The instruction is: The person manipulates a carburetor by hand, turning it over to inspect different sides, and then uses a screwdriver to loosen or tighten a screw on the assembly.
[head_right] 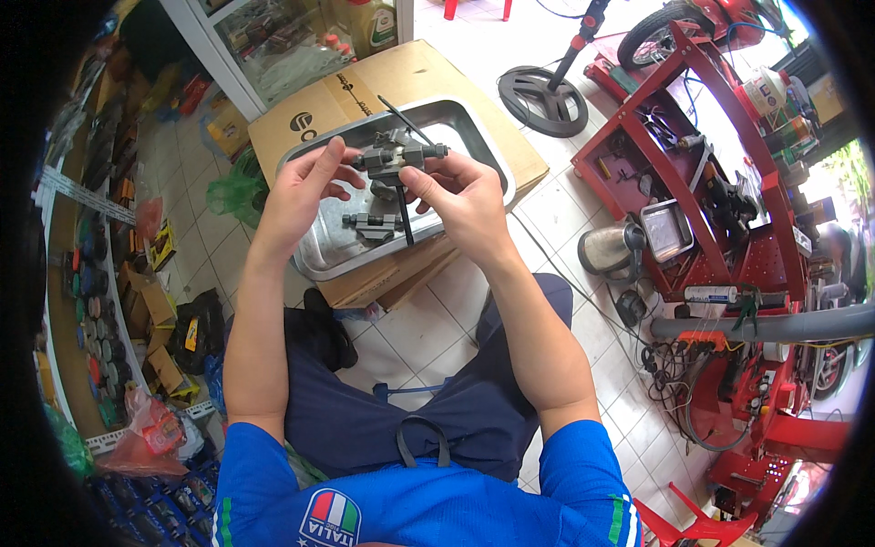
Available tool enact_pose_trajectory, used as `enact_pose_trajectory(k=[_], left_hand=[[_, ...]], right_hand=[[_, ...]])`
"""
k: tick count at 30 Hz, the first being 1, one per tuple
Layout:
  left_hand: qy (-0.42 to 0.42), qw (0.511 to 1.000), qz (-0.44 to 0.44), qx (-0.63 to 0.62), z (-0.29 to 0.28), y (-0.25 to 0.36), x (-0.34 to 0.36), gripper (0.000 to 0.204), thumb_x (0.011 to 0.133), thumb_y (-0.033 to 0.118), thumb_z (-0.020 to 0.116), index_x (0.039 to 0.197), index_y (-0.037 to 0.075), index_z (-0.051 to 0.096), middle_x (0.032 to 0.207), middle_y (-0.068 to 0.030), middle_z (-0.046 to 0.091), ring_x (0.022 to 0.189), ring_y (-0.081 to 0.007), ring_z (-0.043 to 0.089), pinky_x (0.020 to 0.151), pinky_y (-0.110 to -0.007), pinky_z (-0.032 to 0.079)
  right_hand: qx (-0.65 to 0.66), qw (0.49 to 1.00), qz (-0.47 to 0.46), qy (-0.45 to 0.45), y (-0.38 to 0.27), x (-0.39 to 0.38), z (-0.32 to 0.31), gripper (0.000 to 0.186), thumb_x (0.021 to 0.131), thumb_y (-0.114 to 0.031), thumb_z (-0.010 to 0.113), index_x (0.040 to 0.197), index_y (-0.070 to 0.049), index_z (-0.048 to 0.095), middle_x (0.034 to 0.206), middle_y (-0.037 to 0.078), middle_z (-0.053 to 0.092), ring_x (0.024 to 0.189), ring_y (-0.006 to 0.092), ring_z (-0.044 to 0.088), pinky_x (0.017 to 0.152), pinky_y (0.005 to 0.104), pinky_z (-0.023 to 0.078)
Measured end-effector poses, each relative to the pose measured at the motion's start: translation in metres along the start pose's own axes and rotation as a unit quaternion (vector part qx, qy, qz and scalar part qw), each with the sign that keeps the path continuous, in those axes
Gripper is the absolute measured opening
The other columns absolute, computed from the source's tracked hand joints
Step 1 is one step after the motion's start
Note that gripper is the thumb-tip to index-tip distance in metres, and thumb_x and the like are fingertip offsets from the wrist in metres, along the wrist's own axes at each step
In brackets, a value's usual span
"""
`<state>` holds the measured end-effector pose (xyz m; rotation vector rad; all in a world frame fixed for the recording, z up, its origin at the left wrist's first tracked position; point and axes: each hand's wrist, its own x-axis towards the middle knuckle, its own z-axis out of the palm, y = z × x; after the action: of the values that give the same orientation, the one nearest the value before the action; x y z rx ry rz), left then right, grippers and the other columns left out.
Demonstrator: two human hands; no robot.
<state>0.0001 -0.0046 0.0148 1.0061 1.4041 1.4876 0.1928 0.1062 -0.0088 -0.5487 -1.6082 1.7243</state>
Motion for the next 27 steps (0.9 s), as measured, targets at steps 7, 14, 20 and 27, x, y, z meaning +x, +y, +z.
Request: enact_pose_trajectory(k=[7, 14, 20, 27], left_hand=[[0.018, 0.996, 0.083, 0.009, 0.008, 0.003, -0.006, 0.026, 0.094, 0.023, 0.071, 0.108, 0.001, 0.070, 0.095, -0.0032, 0.070, 0.087, -0.0102, 0.065, 0.076, -0.025, 0.049], [-0.010, 0.999, 0.044, -0.006, -0.001, -0.004, -0.003, 0.025, 0.093, 0.020, 0.071, 0.110, 0.001, 0.070, 0.097, -0.0031, 0.070, 0.089, -0.0100, 0.065, 0.077, -0.025, 0.049], [-0.008, 0.999, 0.038, 0.002, 0.000, -0.006, -0.002, 0.026, 0.094, 0.019, 0.070, 0.113, 0.002, 0.068, 0.103, -0.0038, 0.069, 0.092, -0.0105, 0.064, 0.078, -0.025, 0.049], [-0.011, 0.999, 0.031, 0.001, -0.002, -0.004, -0.003, 0.025, 0.091, 0.013, 0.072, 0.114, 0.003, 0.067, 0.108, -0.0049, 0.068, 0.093, -0.0115, 0.064, 0.080, -0.027, 0.049]], right_hand=[[0.001, 1.000, 0.000, 0.000, -0.003, -0.001, 0.001, 0.029, 0.089, -0.020, 0.077, 0.101, 0.005, 0.069, 0.087, 0.008, 0.071, 0.074, 0.0111, 0.065, 0.063, 0.0245, 0.052], [-0.002, 1.000, 0.004, 0.001, -0.003, -0.001, 0.000, 0.029, 0.089, -0.020, 0.077, 0.102, 0.005, 0.069, 0.087, 0.008, 0.071, 0.074, 0.0110, 0.065, 0.062, 0.0244, 0.052], [-0.009, 1.000, 0.003, 0.000, -0.003, -0.001, 0.001, 0.029, 0.089, -0.020, 0.077, 0.102, 0.004, 0.069, 0.087, 0.008, 0.071, 0.075, 0.0108, 0.066, 0.062, 0.0243, 0.053], [-0.009, 1.000, 0.000, -0.003, -0.001, -0.001, 0.002, 0.029, 0.089, -0.021, 0.077, 0.100, 0.004, 0.070, 0.086, 0.008, 0.072, 0.074, 0.0109, 0.066, 0.062, 0.0239, 0.053]])
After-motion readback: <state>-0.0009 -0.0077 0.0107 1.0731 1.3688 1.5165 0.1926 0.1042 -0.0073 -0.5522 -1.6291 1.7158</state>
